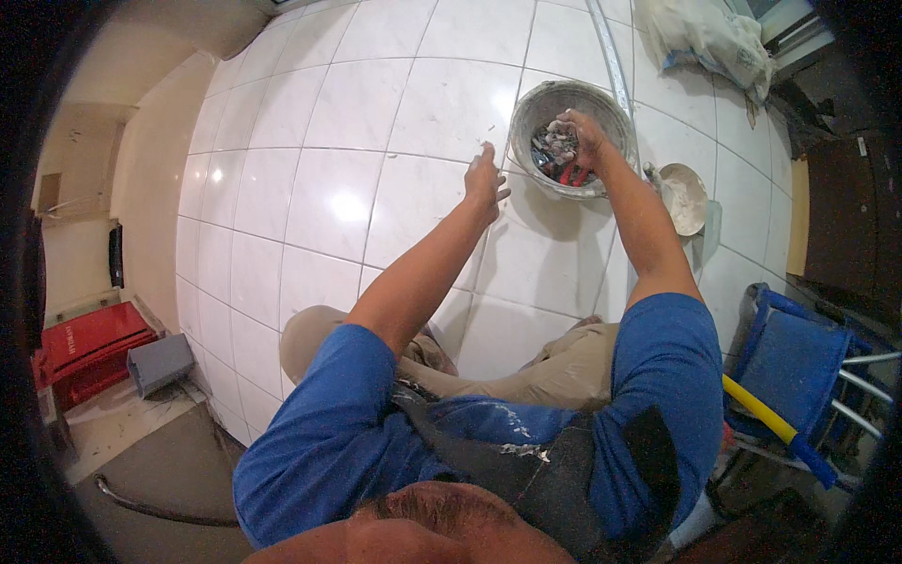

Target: The person moves a power drill and extension cord onto a ladder, then walks to a bucket on the floor. They scoop out a handful of mixed screws and fasteners, then repeatedly pick individual items from their palm and place them on the floor, sorting them into small piles.

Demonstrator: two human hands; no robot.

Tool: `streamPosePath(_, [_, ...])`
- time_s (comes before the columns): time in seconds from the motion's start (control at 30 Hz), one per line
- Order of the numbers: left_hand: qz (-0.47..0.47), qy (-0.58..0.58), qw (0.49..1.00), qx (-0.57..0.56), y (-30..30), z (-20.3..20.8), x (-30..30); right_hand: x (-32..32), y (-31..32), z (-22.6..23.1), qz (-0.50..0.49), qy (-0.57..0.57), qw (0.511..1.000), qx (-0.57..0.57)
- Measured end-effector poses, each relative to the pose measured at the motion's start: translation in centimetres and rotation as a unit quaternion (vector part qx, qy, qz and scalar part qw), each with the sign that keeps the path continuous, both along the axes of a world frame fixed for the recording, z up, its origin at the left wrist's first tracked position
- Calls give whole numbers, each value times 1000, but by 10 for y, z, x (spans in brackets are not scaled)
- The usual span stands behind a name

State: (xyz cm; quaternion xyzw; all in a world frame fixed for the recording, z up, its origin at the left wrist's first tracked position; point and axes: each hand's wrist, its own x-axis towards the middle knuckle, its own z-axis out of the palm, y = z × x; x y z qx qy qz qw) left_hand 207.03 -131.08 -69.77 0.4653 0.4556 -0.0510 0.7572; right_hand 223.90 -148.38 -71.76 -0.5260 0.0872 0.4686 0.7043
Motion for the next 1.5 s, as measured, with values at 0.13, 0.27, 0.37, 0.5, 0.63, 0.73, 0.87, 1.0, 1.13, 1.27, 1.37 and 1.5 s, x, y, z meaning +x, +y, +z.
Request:
streamPosePath(0.13, [124,-52,987,-83,8,4,-5,-4,11,12,-35,-1,999,-5])
streamPosePath(0.27, [229,-125,937,-234,-1,14,-13,-17,33,39,-17,-13,997,71])
streamPosePath(0.37, [215,-185,890,-356,0,35,-15,-43,63,68,75,-19,992,97])
streamPosePath(0.5, [105,-316,861,-385,12,56,-23,-105,100,95,210,-485,843,-96])
streamPosePath(0.63, [144,-331,863,-354,29,51,-47,-168,118,86,138,-773,566,-249])
streamPosePath(0.73, [176,-290,880,-331,34,28,-67,-178,112,68,206,-695,682,-94])
streamPosePath(0.87, [183,-250,882,-355,30,-20,-81,-178,103,49,250,-631,733,-59])
streamPosePath(1.0, [144,-230,870,-412,31,-73,-88,-173,89,38,350,-571,729,-143])
streamPosePath(1.13, [164,-223,846,-455,50,-109,-89,-151,77,29,316,-584,728,-174])
streamPosePath(1.27, [246,-239,812,-472,77,-116,-95,-133,53,21,422,-536,690,-240])
streamPosePath(1.37, [271,-253,808,-459,83,-107,-95,-134,25,6,578,-456,592,-327])
streamPosePath(1.5, [294,-255,804,-450,78,-92,-89,-135,-9,-32,506,-533,530,-424])
